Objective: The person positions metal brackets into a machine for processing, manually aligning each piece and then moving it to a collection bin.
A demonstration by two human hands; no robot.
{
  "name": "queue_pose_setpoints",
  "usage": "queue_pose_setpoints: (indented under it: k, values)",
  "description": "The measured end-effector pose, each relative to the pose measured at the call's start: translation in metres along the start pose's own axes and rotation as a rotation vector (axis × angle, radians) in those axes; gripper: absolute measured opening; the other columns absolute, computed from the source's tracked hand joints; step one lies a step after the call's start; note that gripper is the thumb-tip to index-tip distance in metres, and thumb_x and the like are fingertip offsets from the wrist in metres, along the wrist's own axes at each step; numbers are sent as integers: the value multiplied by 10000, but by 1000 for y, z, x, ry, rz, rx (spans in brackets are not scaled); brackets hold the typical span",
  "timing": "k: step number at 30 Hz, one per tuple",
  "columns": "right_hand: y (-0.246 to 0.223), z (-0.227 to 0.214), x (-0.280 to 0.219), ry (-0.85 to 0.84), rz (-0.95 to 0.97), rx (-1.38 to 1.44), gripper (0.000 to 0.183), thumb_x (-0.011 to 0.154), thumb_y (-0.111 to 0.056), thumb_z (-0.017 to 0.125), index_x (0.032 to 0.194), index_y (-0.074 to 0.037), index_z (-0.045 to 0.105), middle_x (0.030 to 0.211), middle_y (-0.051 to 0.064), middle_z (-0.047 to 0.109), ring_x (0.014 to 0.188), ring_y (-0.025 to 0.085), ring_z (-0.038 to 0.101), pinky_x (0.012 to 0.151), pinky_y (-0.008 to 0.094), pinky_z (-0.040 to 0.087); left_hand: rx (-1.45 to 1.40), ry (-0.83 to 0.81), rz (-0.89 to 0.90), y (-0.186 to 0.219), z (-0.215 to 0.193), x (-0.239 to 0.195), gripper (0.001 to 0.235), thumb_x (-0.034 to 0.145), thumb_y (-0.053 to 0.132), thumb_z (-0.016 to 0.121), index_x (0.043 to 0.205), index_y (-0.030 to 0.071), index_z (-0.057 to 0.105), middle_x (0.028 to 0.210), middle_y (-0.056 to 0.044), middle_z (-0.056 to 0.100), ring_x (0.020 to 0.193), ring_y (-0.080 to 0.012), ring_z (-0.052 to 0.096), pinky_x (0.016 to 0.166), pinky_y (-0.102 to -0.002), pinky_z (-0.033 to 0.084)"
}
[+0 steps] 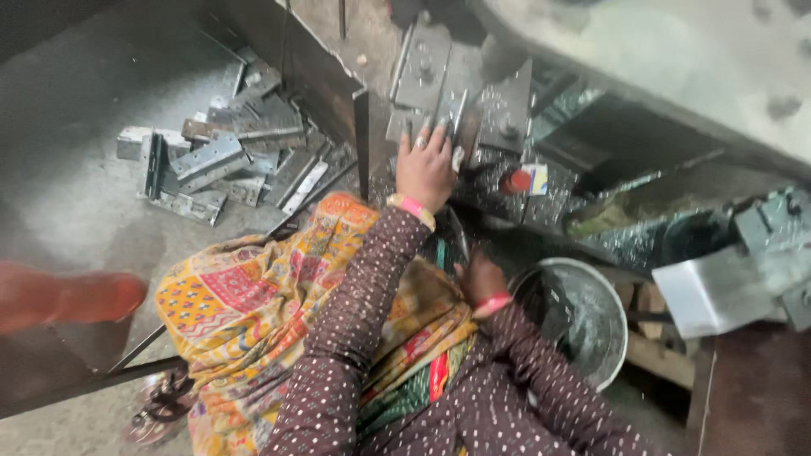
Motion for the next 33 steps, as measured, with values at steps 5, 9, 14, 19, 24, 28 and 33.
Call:
queue_pose_setpoints:
  k: [5,9,14,19,24,28,33]
  values:
    - [-8,-39,30,-204,79,-136,660,812,-434,825,1171,13,500,831,293,694,802,503,682,692,554,558,151,34,24,4,23,0,384,879,213,600,1218,62,700,1413,-114,597,1364,-304,506,1141,-604,323]
    - [-6,-51,35,-176,15,-56,563,848,-390,805,1116,22,530,845,276,704,797,470,702,674,533,575,180,-59,-12,-6,52,30,342,972,221,553,1252,83,693,1456,-110,579,1396,-302,491,1172,-610,319]
    - [-1,-16,-2,-10,55,135,538,877,-347,761,1209,12,538,810,269,722,765,458,705,676,541,558,200,-54,-11,-4,47,30,409,940,251,545,1274,57,680,1459,-113,554,1402,-287,475,1149,-592,322]
    - [-9,-24,12,-150,56,-165,731,810,-405,820,1252,53,462,830,305,693,763,509,677,666,568,544,161,-41,-5,-3,44,8,394,945,220,541,1273,57,686,1471,-95,552,1422,-280,472,1162,-572,329]
    - [-8,-50,40,-167,8,-134,631,817,-457,809,1118,19,524,869,285,707,823,491,699,695,555,566,77,-45,-10,-9,65,45,315,954,192,533,1178,70,718,1447,-109,566,1399,-303,475,1157,-623,307]
    - [-1,-9,-2,-114,101,-39,679,895,-382,760,1319,36,433,830,322,692,797,528,679,668,597,537,155,-83,30,-6,67,48,306,922,214,546,1127,80,730,1427,-110,579,1414,-302,478,1201,-609,269]
    - [-5,-18,9,-144,91,-34,627,825,-422,807,1166,-4,488,903,318,699,869,515,677,738,571,545,97,-78,34,-11,62,29,337,948,181,538,1212,69,715,1474,-106,557,1401,-308,482,1202,-631,242]
Point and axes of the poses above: each hand's wrist, its own x-axis towards the middle knuckle, its own z-axis out of the palm, y = z × x, the point moved 6 cm from there along x, towards the middle knuckle
